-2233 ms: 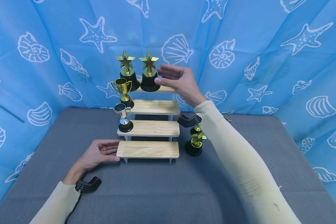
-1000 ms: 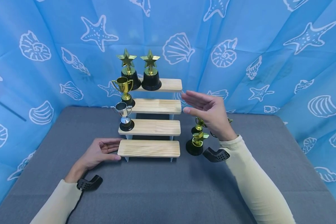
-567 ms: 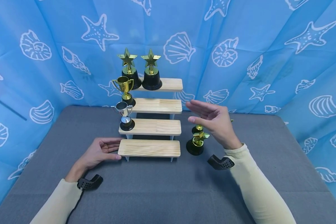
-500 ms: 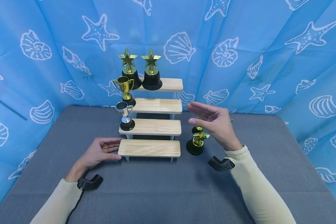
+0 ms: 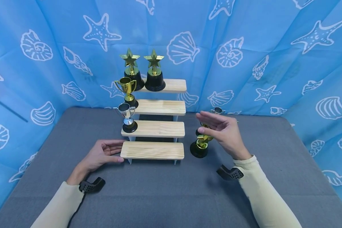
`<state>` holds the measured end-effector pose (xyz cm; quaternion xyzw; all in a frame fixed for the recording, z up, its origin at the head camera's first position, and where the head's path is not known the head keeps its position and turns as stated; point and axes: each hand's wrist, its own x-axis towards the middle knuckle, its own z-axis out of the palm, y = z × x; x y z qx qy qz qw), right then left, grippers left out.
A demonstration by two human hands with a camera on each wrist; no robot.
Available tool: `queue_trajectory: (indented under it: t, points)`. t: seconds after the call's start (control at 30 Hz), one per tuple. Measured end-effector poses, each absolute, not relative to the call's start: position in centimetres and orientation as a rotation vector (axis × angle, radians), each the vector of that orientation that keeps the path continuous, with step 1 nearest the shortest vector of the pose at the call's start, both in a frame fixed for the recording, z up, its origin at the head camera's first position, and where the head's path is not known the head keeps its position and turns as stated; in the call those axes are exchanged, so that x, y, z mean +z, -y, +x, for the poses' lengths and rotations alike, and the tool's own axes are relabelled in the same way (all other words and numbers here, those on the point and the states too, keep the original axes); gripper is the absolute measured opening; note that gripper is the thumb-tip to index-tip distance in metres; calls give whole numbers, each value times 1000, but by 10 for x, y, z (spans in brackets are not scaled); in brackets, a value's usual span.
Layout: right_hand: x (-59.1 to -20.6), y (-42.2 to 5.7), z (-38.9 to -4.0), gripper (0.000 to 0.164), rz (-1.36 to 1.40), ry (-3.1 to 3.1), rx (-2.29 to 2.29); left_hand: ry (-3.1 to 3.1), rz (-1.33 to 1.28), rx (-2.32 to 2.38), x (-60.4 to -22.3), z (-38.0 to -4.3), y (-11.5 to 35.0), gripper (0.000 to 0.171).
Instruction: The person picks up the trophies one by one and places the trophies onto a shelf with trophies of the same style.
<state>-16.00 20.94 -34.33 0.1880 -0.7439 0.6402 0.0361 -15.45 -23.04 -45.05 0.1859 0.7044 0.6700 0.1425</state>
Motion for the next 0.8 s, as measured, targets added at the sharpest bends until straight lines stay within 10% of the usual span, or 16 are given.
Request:
queue_trajectory:
  t: [0.8]
  points:
    - [-370,-238,-161,52,584,2463,1928,-2022,548,1943,-451,-154,231,69]
